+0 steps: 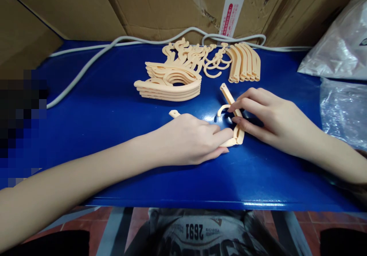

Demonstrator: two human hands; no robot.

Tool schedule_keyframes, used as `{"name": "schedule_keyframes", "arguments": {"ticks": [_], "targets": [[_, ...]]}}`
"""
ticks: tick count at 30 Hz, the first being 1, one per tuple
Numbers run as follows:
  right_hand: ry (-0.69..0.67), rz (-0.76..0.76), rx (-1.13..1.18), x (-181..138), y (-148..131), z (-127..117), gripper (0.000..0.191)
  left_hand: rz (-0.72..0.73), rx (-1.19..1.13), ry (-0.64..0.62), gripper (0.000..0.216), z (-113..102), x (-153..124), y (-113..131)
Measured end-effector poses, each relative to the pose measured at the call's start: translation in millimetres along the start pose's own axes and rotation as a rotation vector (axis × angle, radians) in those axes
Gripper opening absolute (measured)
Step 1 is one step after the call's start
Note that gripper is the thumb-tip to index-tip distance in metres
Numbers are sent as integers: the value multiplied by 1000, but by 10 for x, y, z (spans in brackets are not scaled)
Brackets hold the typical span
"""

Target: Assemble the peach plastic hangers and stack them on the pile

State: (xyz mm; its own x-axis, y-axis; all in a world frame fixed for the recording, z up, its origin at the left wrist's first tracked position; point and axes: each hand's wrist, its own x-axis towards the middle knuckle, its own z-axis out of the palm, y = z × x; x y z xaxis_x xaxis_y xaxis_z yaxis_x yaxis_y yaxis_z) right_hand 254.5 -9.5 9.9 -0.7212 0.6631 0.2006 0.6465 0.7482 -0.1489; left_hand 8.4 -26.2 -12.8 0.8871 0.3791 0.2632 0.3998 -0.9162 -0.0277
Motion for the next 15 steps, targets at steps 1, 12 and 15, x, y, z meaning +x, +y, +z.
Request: {"name": "schedule_keyframes", "arguments": {"ticks": [1,12,15], "targets": [[-1,-1,0,0,0,1,22,-1,-2,3,21,0,0,1],[-15,-7,-22,-4,4,8,24,-10,-21,17,21,0,7,-2],[-22,-14,-30,-3,5,-3,23,-9,-30,15,19,-2,9,-1]]}}
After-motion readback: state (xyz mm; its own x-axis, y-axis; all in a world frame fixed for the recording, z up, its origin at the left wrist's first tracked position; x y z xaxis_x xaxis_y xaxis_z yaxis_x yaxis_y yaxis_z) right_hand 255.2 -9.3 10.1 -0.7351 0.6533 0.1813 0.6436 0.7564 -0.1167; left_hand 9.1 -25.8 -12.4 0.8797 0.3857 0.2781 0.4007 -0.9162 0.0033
